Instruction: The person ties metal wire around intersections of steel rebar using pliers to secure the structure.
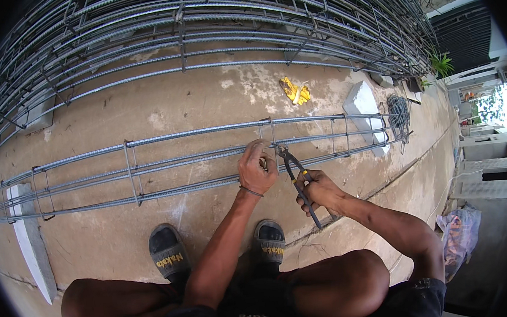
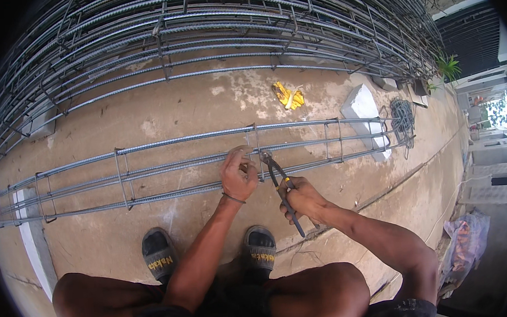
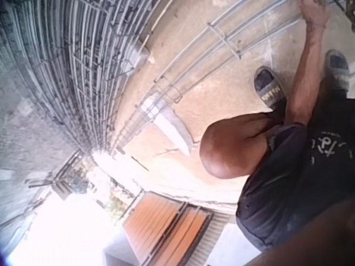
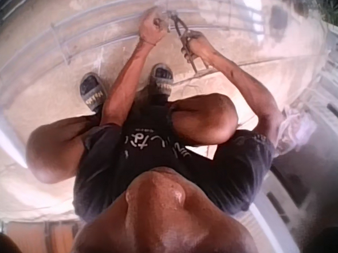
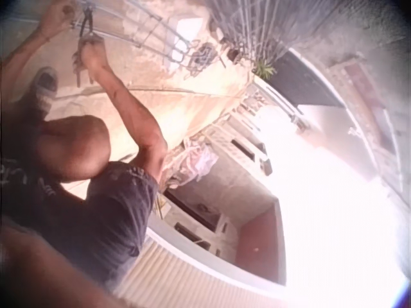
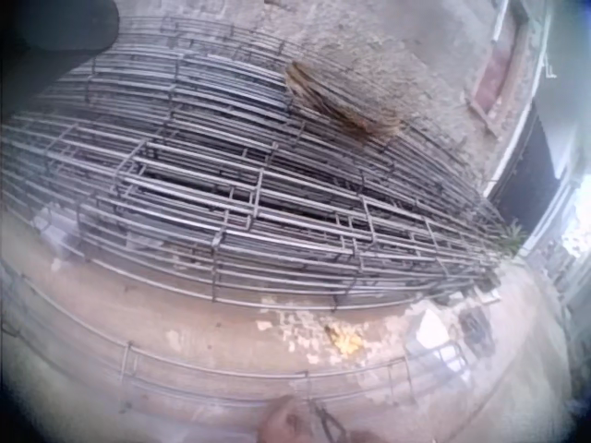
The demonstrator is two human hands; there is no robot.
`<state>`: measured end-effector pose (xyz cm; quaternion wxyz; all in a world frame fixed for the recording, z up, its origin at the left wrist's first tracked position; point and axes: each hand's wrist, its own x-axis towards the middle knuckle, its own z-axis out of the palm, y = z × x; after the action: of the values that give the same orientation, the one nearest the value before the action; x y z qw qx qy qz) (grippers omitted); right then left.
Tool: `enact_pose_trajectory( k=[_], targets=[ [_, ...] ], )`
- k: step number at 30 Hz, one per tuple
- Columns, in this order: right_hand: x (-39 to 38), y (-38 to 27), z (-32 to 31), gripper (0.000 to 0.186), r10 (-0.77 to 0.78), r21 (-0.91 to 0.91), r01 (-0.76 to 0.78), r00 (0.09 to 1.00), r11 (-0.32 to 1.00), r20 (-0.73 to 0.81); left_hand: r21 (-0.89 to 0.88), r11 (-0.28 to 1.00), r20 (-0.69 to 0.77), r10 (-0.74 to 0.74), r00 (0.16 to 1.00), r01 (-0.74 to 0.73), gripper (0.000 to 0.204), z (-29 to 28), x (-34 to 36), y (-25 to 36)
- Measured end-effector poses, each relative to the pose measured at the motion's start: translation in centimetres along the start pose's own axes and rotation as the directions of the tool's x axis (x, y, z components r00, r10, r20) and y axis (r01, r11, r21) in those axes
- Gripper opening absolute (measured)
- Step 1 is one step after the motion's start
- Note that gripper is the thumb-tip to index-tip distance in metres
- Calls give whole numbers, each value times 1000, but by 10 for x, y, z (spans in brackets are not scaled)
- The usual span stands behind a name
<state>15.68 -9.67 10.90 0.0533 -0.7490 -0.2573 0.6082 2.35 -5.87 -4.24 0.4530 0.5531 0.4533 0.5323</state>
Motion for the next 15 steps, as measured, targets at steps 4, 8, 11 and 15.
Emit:
enact_pose_trajectory(
  k=[4, 8, 11, 15],
  targets=[
    [-5, -15, -23, 23, 26, -109, -15, 994, 994, 104, 34, 989, -212, -134, 968, 144, 19, 13, -33, 19],
    [-15, -46, -48, 27, 114, -244, -81, 986, 966, 123, -642, 438, 63, -788, 612, 629, 37, 58, -32, 85],
    [-14, -68, -48, 31, 183, -346, -102, 960, 933, 210, -791, -131, 465, -764, 447, 598, 42, 60, -20, 77],
    [-12, -76, -62, 34, 267, -307, -180, 925, 935, 270, -340, 240, 515, -762, 393, 909, 56, 53, 2, 73]
  ],
)
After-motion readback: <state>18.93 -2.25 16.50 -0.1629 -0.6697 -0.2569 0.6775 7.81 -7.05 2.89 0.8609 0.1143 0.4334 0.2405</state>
